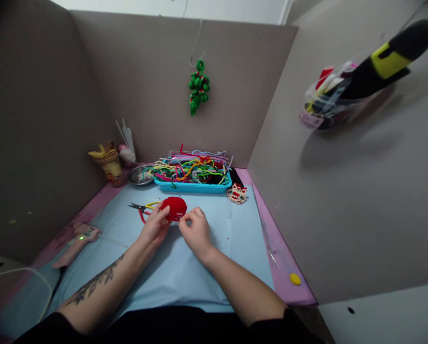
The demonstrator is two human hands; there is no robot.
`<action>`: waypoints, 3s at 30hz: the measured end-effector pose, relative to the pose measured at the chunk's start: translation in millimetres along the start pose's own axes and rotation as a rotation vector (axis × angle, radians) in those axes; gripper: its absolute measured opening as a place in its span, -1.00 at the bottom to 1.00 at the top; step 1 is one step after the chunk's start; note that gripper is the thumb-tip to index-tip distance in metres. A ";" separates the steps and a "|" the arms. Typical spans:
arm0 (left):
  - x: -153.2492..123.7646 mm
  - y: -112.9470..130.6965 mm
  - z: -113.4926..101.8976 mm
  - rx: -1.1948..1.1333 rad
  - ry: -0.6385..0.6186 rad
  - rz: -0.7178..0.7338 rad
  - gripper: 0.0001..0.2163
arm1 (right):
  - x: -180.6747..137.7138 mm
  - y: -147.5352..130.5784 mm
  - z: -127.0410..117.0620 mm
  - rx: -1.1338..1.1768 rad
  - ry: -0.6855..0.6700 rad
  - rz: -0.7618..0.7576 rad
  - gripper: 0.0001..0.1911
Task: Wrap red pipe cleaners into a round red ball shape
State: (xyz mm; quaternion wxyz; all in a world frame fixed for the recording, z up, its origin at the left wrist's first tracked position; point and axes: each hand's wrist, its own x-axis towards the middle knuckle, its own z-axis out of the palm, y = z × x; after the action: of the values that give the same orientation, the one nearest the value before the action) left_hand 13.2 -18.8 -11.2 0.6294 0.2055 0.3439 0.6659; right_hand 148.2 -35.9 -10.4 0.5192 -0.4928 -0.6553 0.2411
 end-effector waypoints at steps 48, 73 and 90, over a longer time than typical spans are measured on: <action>-5.9 -1.6 2.9 -0.059 -0.065 -0.199 -0.67 | -2.8 -2.5 -5.4 -0.592 -0.045 -0.601 -0.77; -11.8 -15.1 4.9 0.002 0.014 -0.178 -0.59 | -8.6 4.0 9.5 -0.522 0.030 -0.717 -0.89; -2.2 9.8 3.1 0.007 0.055 0.024 -0.55 | -2.3 5.5 -16.7 -0.060 0.120 -0.394 -0.78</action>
State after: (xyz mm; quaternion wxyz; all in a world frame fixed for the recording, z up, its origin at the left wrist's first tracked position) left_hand 8.9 -20.1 -1.7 0.6107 0.1936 0.3611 0.6777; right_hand 165.7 -39.1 -10.2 0.5793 -0.3838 -0.7140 0.0854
